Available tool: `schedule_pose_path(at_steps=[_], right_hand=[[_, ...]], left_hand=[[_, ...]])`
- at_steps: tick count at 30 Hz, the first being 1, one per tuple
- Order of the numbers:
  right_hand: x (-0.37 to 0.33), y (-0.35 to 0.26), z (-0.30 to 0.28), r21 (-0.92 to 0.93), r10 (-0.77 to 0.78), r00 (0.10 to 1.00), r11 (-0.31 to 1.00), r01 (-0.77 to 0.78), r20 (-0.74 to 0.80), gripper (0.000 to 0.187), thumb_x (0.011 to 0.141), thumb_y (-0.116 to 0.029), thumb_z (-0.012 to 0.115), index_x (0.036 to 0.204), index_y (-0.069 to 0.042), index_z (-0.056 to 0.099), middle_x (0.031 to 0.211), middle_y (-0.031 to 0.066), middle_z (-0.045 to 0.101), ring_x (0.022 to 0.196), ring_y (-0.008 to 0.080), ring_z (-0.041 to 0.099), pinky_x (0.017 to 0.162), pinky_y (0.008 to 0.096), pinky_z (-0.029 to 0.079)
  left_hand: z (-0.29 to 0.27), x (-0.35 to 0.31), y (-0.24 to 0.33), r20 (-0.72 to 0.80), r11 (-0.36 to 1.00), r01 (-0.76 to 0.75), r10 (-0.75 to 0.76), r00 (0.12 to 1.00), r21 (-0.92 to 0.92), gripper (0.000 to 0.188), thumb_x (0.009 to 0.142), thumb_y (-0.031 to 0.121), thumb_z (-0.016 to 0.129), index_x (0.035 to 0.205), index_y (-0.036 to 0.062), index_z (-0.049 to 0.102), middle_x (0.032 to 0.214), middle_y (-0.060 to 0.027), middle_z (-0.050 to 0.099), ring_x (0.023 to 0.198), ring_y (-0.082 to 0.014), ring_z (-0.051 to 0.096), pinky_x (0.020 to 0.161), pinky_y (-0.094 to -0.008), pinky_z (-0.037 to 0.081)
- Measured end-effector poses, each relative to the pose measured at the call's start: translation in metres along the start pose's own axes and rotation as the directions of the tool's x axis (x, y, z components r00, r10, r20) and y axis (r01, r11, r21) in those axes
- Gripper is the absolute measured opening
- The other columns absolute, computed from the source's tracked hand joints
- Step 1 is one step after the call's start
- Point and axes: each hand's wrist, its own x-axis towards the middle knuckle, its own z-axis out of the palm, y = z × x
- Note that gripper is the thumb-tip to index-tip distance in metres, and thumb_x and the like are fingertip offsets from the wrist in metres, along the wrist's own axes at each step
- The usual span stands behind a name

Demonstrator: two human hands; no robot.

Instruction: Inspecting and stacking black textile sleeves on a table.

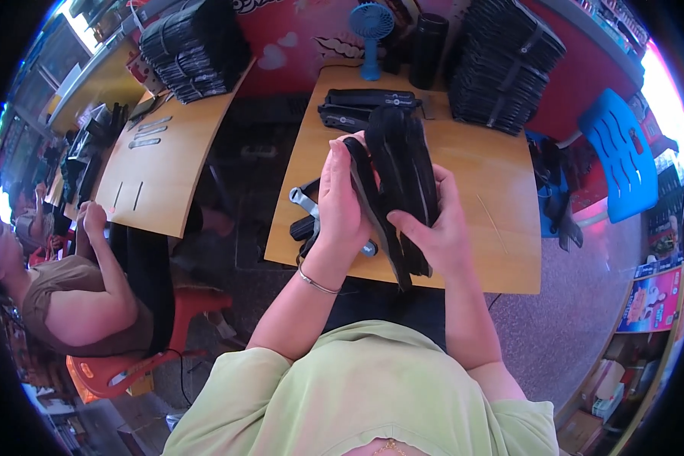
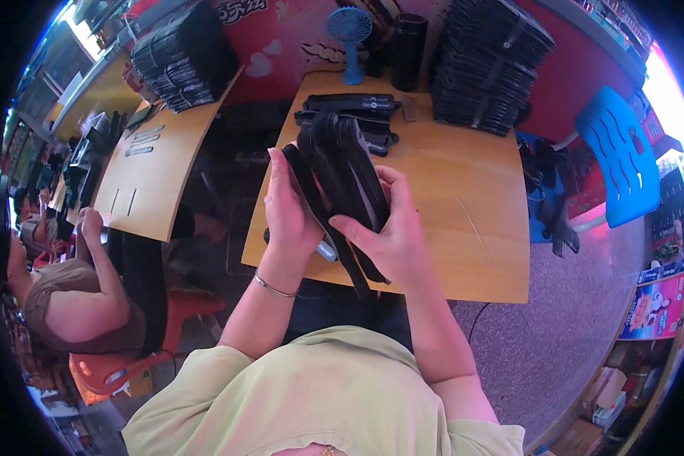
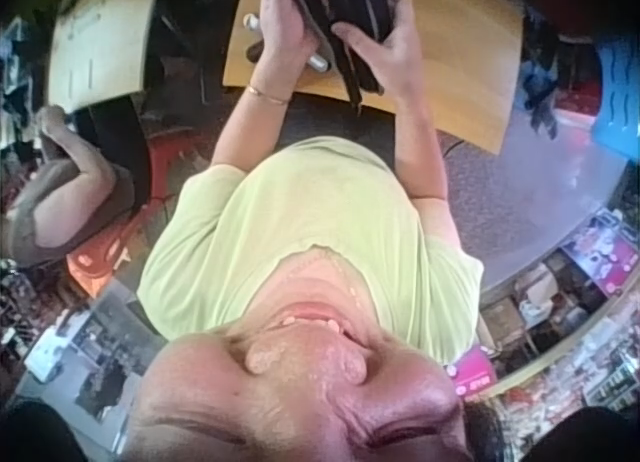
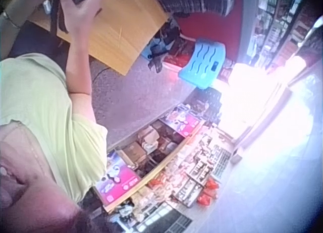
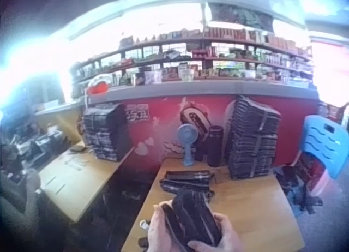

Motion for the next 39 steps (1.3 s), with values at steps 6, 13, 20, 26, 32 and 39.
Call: schedule_pose_path(at_steps=[6, 13, 20, 26, 32, 39], right_hand=[[0.0, 0.007, 0.003, 0.055, 0.096, 0.993, 0.993, -0.1, 0.065, 0.067, 0.077, -0.018, 0.079, 0.127, -0.001, 0.037, 0.106, 0.011, 0.06, 0.097, 0.0149, 0.06, 0.084, 0.0281, 0.048], [-0.004, 0.015, 0.008, 0.208, 0.091, 0.99, 0.972, -0.112, 0.108, 0.068, 0.076, -0.017, 0.08, 0.127, -0.001, 0.037, 0.111, 0.0094, 0.057, 0.103, 0.0144, 0.056, 0.088, 0.0302, 0.046], [-0.005, 0.025, 0.017, -0.051, -0.013, 0.999, 0.999, 0.016, 0.039, 0.075, 0.067, -0.013, 0.085, 0.125, -0.002, 0.039, 0.112, 0.0101, 0.057, 0.102, 0.0177, 0.058, 0.089, 0.0312, 0.047], [-0.004, 0.03, 0.015, -0.277, -0.142, 0.99, 0.952, 0.132, -0.017, 0.07, 0.065, -0.014, 0.085, 0.121, -0.003, 0.044, 0.108, 0.0141, 0.062, 0.096, 0.0258, 0.064, 0.082, 0.034, 0.051], [-0.009, 0.036, 0.004, -0.376, -0.251, 0.968, 0.894, 0.244, 0.032, 0.071, 0.062, -0.013, 0.084, 0.121, -0.004, 0.046, 0.11, 0.0155, 0.061, 0.098, 0.0316, 0.063, 0.083, 0.0369, 0.051], [-0.014, 0.033, -0.005, -0.334, -0.286, 0.956, 0.896, 0.291, 0.063, 0.069, 0.064, -0.004, 0.081, 0.124, -0.005, 0.045, 0.115, 0.0133, 0.06, 0.107, 0.0308, 0.06, 0.09, 0.0375, 0.048]], left_hand=[[0.003, 0.009, 0.0, 0.031, 1.0, -0.006, 0.006, 1.0, -0.021, 0.046, 0.103, 0.04, 0.023, 0.119, 0.0043, 0.048, 0.119, -0.0102, 0.056, 0.104, -0.0184, 0.058, 0.09, -0.0316, 0.05], [-0.003, 0.018, -0.003, 0.139, 0.989, -0.147, 0.143, 0.98, 0.016, 0.042, 0.103, 0.042, 0.023, 0.1, 0.0054, 0.043, 0.127, -0.0146, 0.05, 0.103, -0.0188, 0.055, 0.092, -0.033, 0.047], [-0.014, 0.02, -0.007, 0.309, 0.855, -0.402, 0.305, 0.901, 0.329, 0.058, 0.098, 0.054, 0.028, 0.128, 0.0059, 0.037, 0.125, -0.0173, 0.05, 0.104, -0.0181, 0.054, 0.095, -0.0324, 0.043], [-0.005, 0.007, -0.005, 0.211, 0.972, -0.154, 0.115, 0.971, 0.178, 0.098, 0.079, 0.079, 0.038, 0.144, 0.0066, 0.02, 0.121, -0.0227, 0.054, 0.109, -0.0278, 0.058, 0.094, -0.04, 0.048], [-0.032, -0.005, -0.007, 0.361, 0.935, 0.02, -0.156, 0.919, 0.354, 0.09, 0.063, 0.002, 0.085, 0.138, 0.0047, 0.035, 0.122, -0.0143, 0.057, 0.113, -0.0219, 0.056, 0.099, -0.0377, 0.044], [-0.035, -0.018, -0.018, 0.334, 0.894, 0.0, -0.168, 0.927, 0.449, 0.065, 0.069, 0.003, 0.081, 0.123, 0.0042, 0.046, 0.125, -0.0144, 0.056, 0.119, -0.0224, 0.052, 0.101, -0.0373, 0.041]])
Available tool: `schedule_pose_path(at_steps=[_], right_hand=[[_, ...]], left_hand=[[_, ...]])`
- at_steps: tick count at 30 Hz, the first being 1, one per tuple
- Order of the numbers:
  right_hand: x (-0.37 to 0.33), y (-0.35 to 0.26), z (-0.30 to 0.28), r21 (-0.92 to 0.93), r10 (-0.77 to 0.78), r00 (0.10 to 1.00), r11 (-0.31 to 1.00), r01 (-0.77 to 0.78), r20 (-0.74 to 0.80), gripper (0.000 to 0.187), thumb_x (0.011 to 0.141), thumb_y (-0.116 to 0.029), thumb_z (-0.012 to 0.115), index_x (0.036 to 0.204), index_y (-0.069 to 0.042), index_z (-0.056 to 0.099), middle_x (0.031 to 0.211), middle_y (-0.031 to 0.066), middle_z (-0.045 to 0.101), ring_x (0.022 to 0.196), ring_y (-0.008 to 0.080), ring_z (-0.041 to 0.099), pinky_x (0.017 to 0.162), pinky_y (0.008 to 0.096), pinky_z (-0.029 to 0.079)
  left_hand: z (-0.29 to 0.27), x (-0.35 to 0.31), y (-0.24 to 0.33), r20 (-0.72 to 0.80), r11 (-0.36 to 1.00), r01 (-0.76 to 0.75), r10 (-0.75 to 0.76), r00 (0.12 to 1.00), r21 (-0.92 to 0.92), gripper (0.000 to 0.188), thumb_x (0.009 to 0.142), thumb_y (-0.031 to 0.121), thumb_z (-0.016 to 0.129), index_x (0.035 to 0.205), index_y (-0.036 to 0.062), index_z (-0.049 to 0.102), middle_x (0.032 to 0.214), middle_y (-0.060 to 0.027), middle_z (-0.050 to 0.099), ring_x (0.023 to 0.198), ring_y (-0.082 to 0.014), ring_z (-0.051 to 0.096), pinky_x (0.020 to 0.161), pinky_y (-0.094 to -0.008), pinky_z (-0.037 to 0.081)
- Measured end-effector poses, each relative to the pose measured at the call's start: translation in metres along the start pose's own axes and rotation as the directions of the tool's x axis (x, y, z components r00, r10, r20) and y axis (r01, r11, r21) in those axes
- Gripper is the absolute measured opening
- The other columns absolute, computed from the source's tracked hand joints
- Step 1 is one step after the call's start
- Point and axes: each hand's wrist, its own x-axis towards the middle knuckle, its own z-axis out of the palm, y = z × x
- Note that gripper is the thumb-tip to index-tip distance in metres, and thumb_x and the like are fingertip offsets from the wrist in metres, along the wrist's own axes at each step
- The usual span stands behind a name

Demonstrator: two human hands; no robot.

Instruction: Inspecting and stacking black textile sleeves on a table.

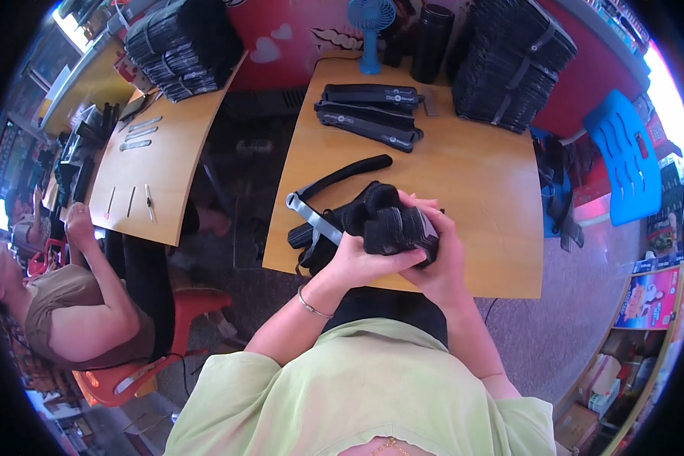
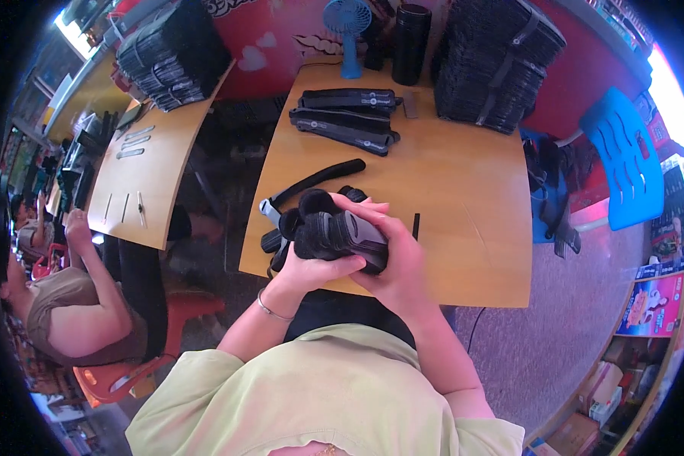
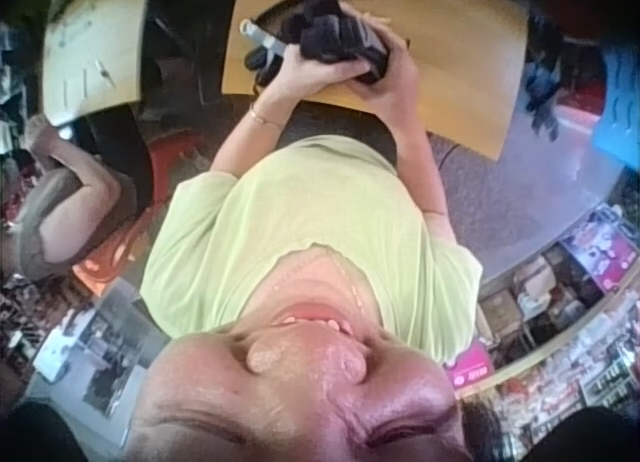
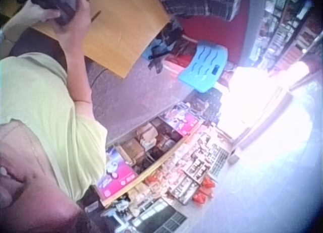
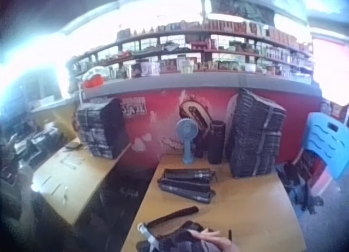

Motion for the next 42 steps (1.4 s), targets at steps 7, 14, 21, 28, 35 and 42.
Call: schedule_pose_path(at_steps=[7, 14, 21, 28, 35, 42], right_hand=[[-0.019, 0.012, -0.002, -0.059, -0.057, 0.996, 0.997, 0.053, -0.075, 0.081, 0.066, -0.008, 0.082, 0.133, -0.006, 0.038, 0.121, 0.0156, 0.055, 0.107, 0.0301, 0.059, 0.09, 0.0372, 0.048], [-0.027, 0.022, -0.002, -0.03, -0.035, 0.997, 0.999, 0.033, -0.067, 0.09, 0.065, -0.012, 0.083, 0.139, -0.005, 0.032, 0.125, 0.0182, 0.052, 0.109, 0.0309, 0.058, 0.091, 0.0389, 0.047], [-0.034, 0.026, 0.0, 0.043, -0.014, 0.995, 0.999, 0.019, -0.099, 0.088, 0.068, -0.015, 0.083, 0.14, -0.006, 0.032, 0.124, 0.0168, 0.052, 0.109, 0.0294, 0.057, 0.092, 0.0384, 0.047], [-0.031, 0.024, -0.007, -0.121, -0.035, 0.997, 0.992, 0.026, -0.071, 0.089, 0.064, -0.011, 0.084, 0.138, -0.008, 0.035, 0.114, 0.0147, 0.056, 0.101, 0.0297, 0.058, 0.087, 0.0385, 0.048], [-0.016, 0.024, -0.023, -0.274, 0.072, 0.997, 0.959, -0.066, 0.013, 0.084, 0.061, -0.005, 0.08, 0.134, -0.009, 0.04, 0.114, 0.0154, 0.057, 0.099, 0.0316, 0.059, 0.087, 0.039, 0.048], [0.092, 0.05, -0.043, -0.494, -0.018, 0.997, 0.868, 0.05, 0.069, 0.071, 0.066, -0.011, 0.077, 0.13, -0.011, 0.045, 0.113, 0.0142, 0.06, 0.105, 0.0313, 0.06, 0.089, 0.0402, 0.047]], left_hand=[[0.007, 0.001, 0.001, 0.072, 0.999, 0.02, -0.018, 0.997, -0.03, 0.055, 0.069, 0.003, 0.076, 0.117, 0.0038, 0.048, 0.115, -0.0152, 0.061, 0.129, -0.0304, 0.043, 0.11, -0.045, 0.031], [0.01, 0.003, 0.0, 0.129, 0.98, -0.157, 0.141, 0.981, 0.119, 0.047, 0.068, 0.005, 0.08, 0.109, 0.0044, 0.056, 0.11, -0.0076, 0.059, 0.106, -0.0198, 0.056, 0.093, -0.0332, 0.043], [0.014, 0.001, 0.0, 0.112, 0.987, -0.124, 0.112, 0.987, 0.106, 0.045, 0.069, 0.005, 0.079, 0.107, 0.0039, 0.056, 0.107, -0.007, 0.06, 0.103, -0.019, 0.057, 0.093, -0.033, 0.043], [0.017, -0.003, -0.003, 0.006, 0.983, -0.004, 0.006, 1.0, -0.183, 0.056, 0.071, 0.002, 0.077, 0.117, 0.0061, 0.046, 0.111, -0.0092, 0.058, 0.107, -0.0197, 0.055, 0.095, -0.0354, 0.045], [-0.002, -0.009, -0.004, -0.043, 0.982, -0.029, 0.022, 0.999, -0.187, 0.075, 0.074, 0.002, 0.076, 0.137, 0.0036, 0.035, 0.132, -0.0115, 0.047, 0.117, -0.0189, 0.051, 0.101, -0.0332, 0.041], [-0.074, -0.036, 0.01, -0.246, 0.981, 0.059, -0.012, 0.969, 0.183, 0.034, 0.084, -0.003, 0.062, 0.117, -0.0013, 0.053, 0.116, -0.0087, 0.055, 0.107, -0.0142, 0.055, 0.093, -0.0274, 0.044]])
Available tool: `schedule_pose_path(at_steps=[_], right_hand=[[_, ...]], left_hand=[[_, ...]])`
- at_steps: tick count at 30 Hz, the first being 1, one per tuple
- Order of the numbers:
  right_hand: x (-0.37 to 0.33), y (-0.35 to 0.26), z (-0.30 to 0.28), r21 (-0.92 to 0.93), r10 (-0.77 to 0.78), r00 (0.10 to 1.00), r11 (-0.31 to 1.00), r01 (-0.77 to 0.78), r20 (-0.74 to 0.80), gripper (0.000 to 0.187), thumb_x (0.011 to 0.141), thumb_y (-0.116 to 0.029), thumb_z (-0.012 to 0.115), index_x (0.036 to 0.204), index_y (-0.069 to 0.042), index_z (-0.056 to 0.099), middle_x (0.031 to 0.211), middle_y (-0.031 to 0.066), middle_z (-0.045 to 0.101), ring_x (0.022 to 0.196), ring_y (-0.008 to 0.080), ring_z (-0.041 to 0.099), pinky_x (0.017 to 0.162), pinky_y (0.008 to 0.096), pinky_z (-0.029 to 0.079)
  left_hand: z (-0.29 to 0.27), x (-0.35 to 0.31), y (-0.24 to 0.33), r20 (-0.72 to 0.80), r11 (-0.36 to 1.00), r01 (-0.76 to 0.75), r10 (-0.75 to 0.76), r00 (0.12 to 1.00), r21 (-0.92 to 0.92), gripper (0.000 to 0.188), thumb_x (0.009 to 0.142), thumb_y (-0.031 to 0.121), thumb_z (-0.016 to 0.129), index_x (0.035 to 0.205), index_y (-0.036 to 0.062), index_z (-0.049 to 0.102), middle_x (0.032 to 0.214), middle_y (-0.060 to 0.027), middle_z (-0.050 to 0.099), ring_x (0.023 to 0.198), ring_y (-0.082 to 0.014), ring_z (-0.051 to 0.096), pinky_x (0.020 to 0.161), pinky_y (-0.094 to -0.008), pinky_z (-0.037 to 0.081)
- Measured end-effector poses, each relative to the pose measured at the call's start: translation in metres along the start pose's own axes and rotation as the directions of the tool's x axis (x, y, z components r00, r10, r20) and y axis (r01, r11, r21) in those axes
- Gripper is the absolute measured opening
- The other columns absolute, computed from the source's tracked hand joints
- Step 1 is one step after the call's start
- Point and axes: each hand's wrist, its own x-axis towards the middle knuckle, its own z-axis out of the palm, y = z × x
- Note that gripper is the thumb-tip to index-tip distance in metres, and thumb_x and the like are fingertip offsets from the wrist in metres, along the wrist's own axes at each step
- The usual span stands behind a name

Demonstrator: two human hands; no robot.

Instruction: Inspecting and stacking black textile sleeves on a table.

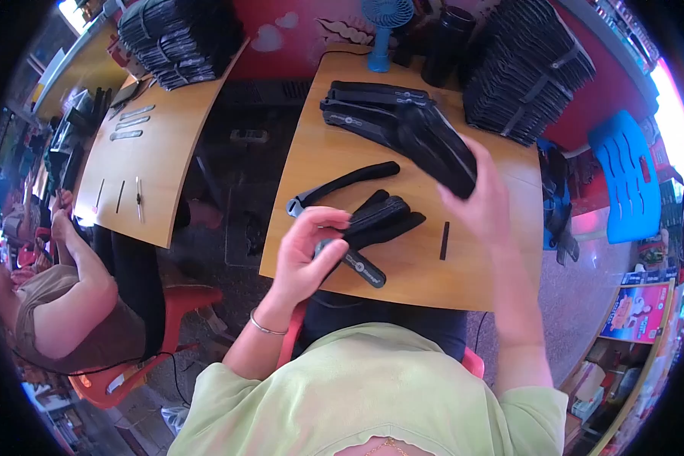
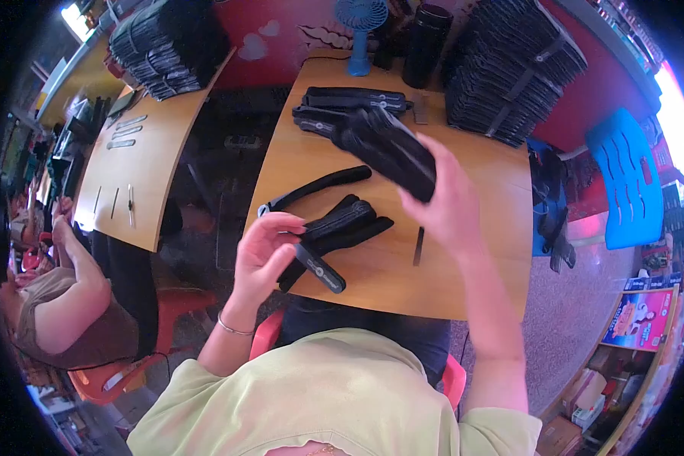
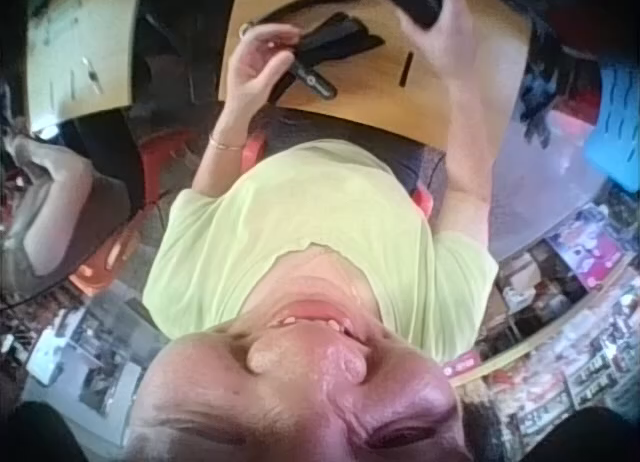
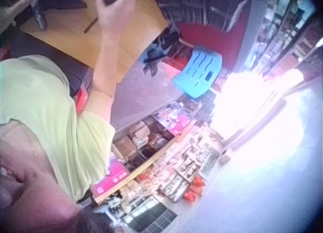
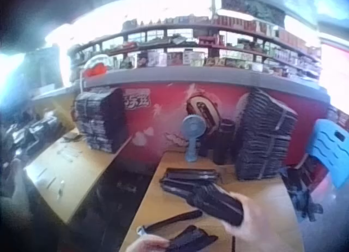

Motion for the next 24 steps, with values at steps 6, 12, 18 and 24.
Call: schedule_pose_path(at_steps=[6, 12, 18, 24], right_hand=[[0.108, 0.047, 0.065, -0.163, -0.221, 0.961, 0.955, 0.248, 0.168, 0.067, 0.065, -0.021, 0.076, 0.125, -0.016, 0.047, 0.106, 0.0106, 0.062, 0.098, 0.0295, 0.06, 0.085, 0.0408, 0.042], [0.146, 0.104, 0.117, -0.324, -0.227, 0.908, 0.881, 0.346, 0.352, 0.077, 0.073, -0.04, 0.072, 0.139, -0.02, 0.039, 0.125, 0.0103, 0.054, 0.11, 0.0291, 0.055, 0.096, 0.0457, 0.038], [0.114, 0.027, 0.102, -0.218, -0.429, 0.903, 0.882, 0.417, -0.007, 0.043, 0.086, -0.037, 0.062, 0.118, -0.008, 0.06, 0.109, 0.0122, 0.062, 0.1, 0.0271, 0.06, 0.084, 0.0364, 0.047], [0.026, -0.07, 0.11, 0.211, -0.14, 0.755, 0.977, 0.003, 0.641, 0.026, 0.084, -0.024, 0.064, 0.101, -0.004, 0.061, 0.083, 0.0106, 0.066, 0.077, 0.0247, 0.065, 0.069, 0.0344, 0.05]], left_hand=[[-0.043, -0.012, -0.003, -0.413, 0.992, 0.019, 0.034, 0.91, 0.124, 0.02, 0.091, -0.001, 0.054, 0.111, -0.0002, 0.055, 0.103, -0.0036, 0.059, 0.094, -0.0079, 0.055, 0.085, -0.0212, 0.043], [-0.059, -0.018, -0.006, -0.453, 0.961, 0.112, 0.016, 0.891, 0.254, 0.018, 0.092, 0.005, 0.057, 0.109, -0.0008, 0.056, 0.101, -0.0035, 0.06, 0.094, -0.0087, 0.055, 0.085, -0.0216, 0.043], [-0.064, -0.03, -0.022, -0.313, 0.769, 0.132, 0.091, 0.945, 0.625, 0.015, 0.085, 0.009, 0.063, 0.098, 0.0014, 0.062, 0.093, -0.0077, 0.06, 0.09, -0.019, 0.057, 0.081, -0.0288, 0.044], [-0.04, -0.028, -0.014, -0.142, 0.64, 0.084, 0.04, 0.989, 0.764, 0.03, 0.073, 0.016, 0.076, 0.094, 0.0018, 0.061, 0.091, -0.0113, 0.058, 0.092, -0.0285, 0.057, 0.08, -0.0351, 0.046]])
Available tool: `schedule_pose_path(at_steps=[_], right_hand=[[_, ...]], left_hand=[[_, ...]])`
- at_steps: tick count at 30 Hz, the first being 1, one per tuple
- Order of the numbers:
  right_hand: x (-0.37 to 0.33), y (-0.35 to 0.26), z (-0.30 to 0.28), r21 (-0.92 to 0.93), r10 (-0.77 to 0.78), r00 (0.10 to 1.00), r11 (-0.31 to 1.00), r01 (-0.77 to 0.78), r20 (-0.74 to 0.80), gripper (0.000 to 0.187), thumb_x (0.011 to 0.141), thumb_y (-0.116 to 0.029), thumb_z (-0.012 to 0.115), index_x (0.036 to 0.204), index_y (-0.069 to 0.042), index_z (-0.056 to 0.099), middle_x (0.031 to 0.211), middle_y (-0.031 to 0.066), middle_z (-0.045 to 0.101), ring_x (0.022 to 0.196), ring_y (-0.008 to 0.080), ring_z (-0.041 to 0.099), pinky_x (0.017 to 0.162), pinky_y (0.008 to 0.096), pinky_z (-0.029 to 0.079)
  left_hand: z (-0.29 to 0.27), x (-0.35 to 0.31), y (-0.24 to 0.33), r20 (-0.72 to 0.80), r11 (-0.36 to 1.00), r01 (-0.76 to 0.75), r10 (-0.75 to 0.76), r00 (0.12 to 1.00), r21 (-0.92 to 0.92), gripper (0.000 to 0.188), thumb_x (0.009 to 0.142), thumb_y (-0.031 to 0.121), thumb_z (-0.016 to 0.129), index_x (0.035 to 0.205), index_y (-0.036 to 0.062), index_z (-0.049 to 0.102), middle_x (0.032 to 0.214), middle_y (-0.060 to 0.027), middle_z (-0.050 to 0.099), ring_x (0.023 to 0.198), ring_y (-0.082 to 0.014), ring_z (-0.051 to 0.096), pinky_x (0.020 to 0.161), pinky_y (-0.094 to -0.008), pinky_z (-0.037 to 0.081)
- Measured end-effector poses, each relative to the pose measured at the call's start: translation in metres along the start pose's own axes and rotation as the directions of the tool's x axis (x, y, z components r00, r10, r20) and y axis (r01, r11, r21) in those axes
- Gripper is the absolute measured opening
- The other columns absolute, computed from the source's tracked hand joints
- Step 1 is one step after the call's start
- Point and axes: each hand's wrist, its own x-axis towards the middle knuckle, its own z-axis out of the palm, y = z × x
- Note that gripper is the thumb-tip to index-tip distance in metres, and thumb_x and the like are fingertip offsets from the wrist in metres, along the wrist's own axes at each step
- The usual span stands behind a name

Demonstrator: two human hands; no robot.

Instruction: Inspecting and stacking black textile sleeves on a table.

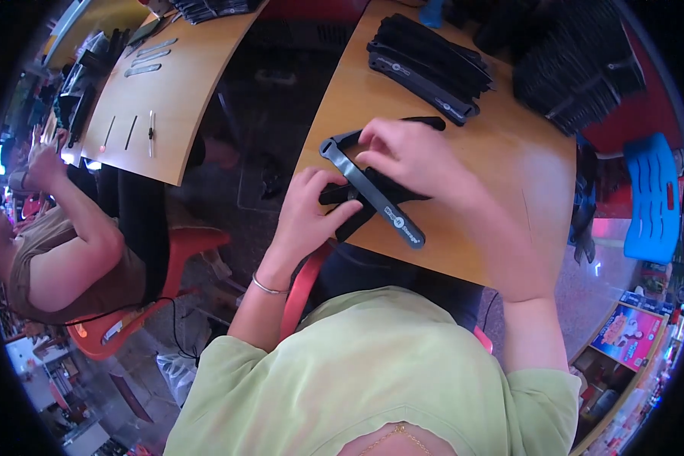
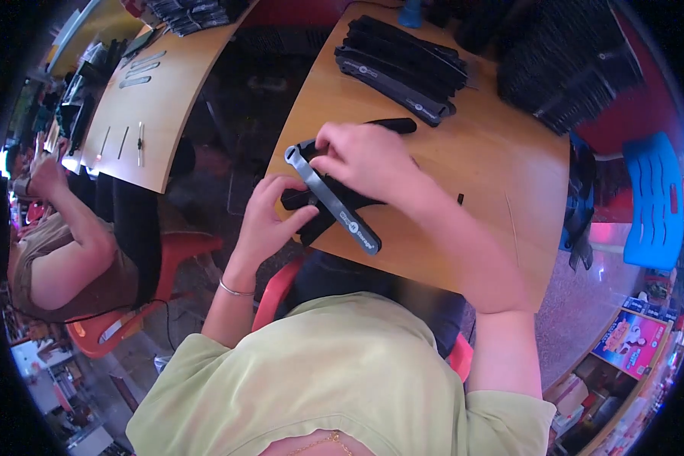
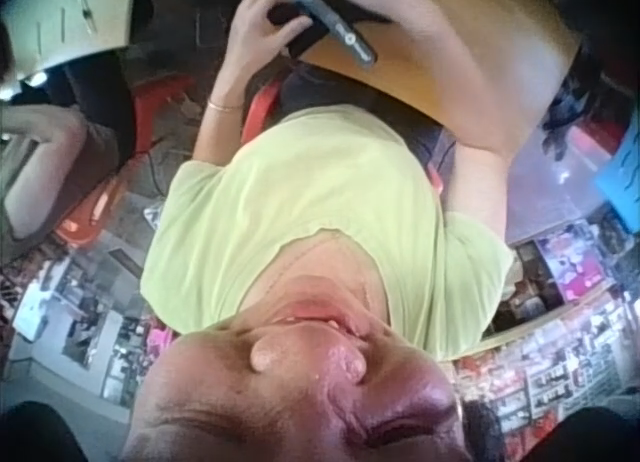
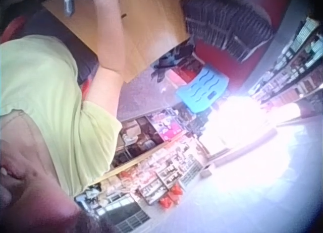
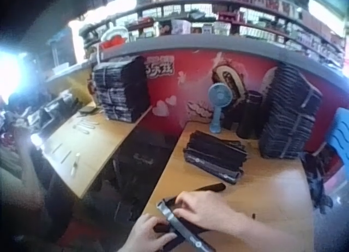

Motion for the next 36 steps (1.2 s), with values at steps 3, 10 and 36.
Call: schedule_pose_path(at_steps=[3, 10, 36], right_hand=[[-0.002, -0.003, 0.028, -0.144, 0.039, 0.999, 0.989, -0.036, 0.016, 0.027, 0.084, -0.027, 0.063, 0.099, -0.004, 0.059, 0.087, 0.0112, 0.067, 0.081, 0.0278, 0.065, 0.071, 0.0372, 0.05], [-0.023, -0.015, 0.038, -0.066, 0.117, 0.993, 0.991, -0.115, 0.015, 0.039, 0.08, -0.029, 0.066, 0.109, -0.003, 0.058, 0.094, 0.0137, 0.067, 0.089, 0.0303, 0.064, 0.076, 0.038, 0.05], [-0.177, 0.031, 0.026, 0.787, 0.442, 0.654, 0.411, 0.46, -0.614, 0.037, 0.098, -0.031, 0.051, 0.069, -0.013, 0.037, 0.064, -0.0037, 0.031, 0.062, 0.0104, 0.034, 0.063, 0.0275, 0.033]], left_hand=[[0.002, -0.008, 0.009, 0.163, 0.996, 0.021, -0.005, 0.987, -0.092, 0.05, 0.065, 0.017, 0.083, 0.105, 0.0028, 0.057, 0.113, -0.0128, 0.054, 0.106, -0.0287, 0.054, 0.088, -0.0358, 0.046], [0.02, -0.032, 0.005, 0.068, 0.966, -0.223, 0.215, 0.974, 0.134, 0.049, 0.062, 0.013, 0.082, 0.103, 0.0021, 0.058, 0.112, -0.0147, 0.056, 0.11, -0.0344, 0.053, 0.094, -0.0418, 0.044], [0.025, -0.033, -0.02, 0.019, 0.916, -0.338, 0.343, 0.939, 0.217, 0.029, 0.07, 0.01, 0.075, 0.098, 0.0059, 0.069, 0.118, -0.0078, 0.063, 0.115, -0.0306, 0.057, 0.099, -0.0446, 0.044]])
